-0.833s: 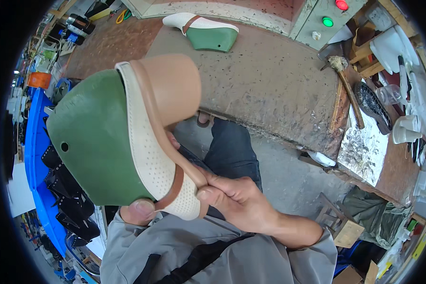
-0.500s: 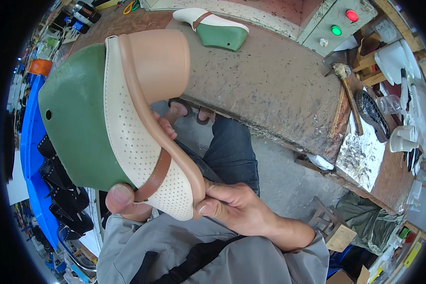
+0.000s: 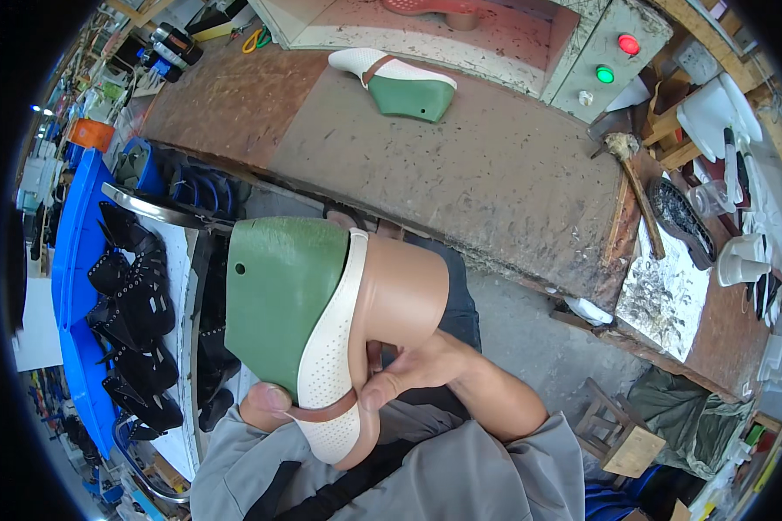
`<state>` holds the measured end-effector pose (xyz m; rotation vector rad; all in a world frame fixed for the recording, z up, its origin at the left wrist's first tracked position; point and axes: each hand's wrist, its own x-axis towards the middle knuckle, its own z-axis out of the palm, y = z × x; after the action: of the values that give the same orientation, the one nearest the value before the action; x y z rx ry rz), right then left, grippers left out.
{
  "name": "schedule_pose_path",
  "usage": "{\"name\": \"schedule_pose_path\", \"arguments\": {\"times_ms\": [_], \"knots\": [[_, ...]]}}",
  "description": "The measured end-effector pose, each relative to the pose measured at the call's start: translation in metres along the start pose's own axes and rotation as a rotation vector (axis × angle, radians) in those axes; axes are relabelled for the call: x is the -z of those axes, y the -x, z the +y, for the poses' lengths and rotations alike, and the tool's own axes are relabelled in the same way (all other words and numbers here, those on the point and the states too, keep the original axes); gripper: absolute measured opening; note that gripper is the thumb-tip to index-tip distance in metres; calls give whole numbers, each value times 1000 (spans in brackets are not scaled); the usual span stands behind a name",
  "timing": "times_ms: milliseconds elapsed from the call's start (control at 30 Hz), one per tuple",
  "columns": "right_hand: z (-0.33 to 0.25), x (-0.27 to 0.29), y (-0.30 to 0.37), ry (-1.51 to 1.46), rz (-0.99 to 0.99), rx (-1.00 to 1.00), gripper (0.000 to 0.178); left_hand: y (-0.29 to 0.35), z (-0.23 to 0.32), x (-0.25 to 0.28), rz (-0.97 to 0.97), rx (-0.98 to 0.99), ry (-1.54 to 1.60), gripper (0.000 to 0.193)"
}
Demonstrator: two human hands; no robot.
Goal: The person presses a sole onto a lasted shoe upper by hand, then applies adhesive along the seam between the sole and upper using a syringe.
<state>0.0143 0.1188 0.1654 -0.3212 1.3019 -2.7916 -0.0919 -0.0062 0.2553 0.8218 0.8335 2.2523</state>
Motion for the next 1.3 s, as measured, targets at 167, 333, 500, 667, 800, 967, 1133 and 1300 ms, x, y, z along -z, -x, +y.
{"name": "schedule_pose_path", "arguments": {"times_ms": [167,333,500,667,800,967,1133,1300], "knots": [[-6,-21,6,-79,23,125,55,7,-3,6,70,21,126,102],[16,-10,9,-44,-36,266,61,13,-50,-6,220,91,-59,102],[17,-21,8,-105,75,255,53,-13,-54,-25,-43,-87,-138,99],[25,-23,8,-209,215,235,44,22,-24,28,-129,-28,-353,85],[0,-41,1,-344,270,253,43,16,-33,23,-182,-17,-564,74],[-10,-20,-15,-169,527,611,75,6,-53,31,-264,7,-801,61],[-71,-11,8,318,356,481,56,34,-39,56,-310,88,-1030,48],[-69,-15,17,587,418,441,52,30,-32,50,-470,256,-787,48]]}}
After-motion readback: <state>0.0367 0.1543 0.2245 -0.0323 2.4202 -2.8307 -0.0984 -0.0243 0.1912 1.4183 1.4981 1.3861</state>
